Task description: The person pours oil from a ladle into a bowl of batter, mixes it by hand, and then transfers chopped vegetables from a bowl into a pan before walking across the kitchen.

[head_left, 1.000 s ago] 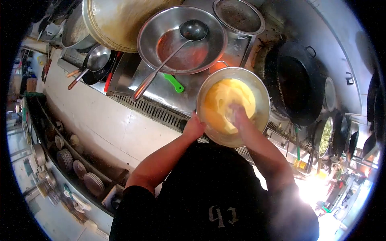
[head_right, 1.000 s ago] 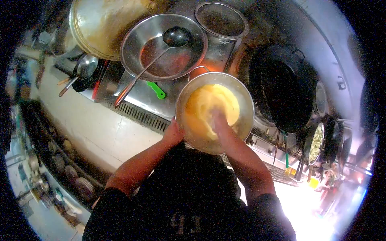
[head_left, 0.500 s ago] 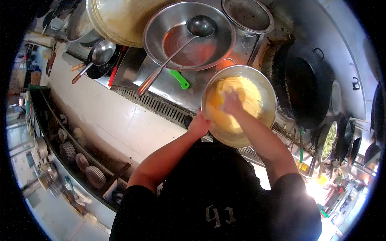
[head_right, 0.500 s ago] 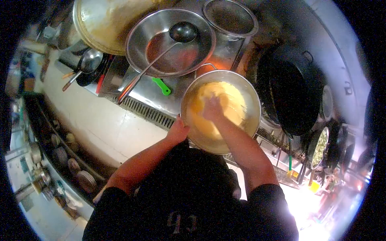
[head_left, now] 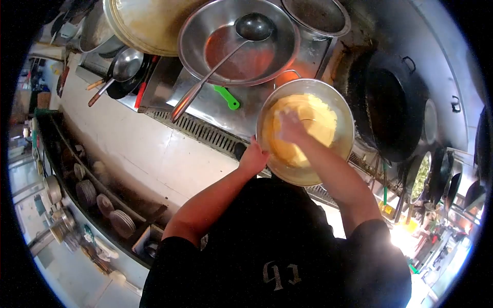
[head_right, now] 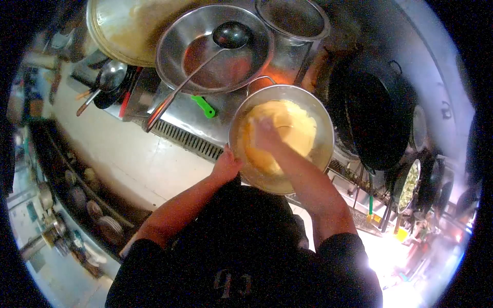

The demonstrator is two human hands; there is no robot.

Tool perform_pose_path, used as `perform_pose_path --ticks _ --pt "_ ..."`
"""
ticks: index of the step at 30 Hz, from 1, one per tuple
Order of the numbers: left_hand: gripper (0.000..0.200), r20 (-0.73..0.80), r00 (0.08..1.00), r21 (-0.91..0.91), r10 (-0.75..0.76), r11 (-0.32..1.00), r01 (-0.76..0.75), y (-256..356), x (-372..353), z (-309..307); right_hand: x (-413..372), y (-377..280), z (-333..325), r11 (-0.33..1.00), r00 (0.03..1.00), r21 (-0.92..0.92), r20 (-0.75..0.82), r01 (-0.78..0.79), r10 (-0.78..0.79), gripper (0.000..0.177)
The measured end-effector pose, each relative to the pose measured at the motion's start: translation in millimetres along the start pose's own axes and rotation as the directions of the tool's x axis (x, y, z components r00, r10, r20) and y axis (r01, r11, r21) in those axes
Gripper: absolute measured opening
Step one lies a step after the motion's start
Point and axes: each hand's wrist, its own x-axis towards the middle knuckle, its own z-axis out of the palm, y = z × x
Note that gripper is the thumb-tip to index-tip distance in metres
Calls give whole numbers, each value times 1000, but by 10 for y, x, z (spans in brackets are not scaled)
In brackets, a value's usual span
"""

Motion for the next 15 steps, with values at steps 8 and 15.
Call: perform_pose_path --ticks 8,15 --pt "62 -17 998 -25 65 998 -66 -86 10 43 -900 888 302 972 983 -153 -71 -180 171 72" --pt "63 -34 998 -20 57 998 -57 -61 -4 24 228 223 276 986 986 20 14 -164 164 84"
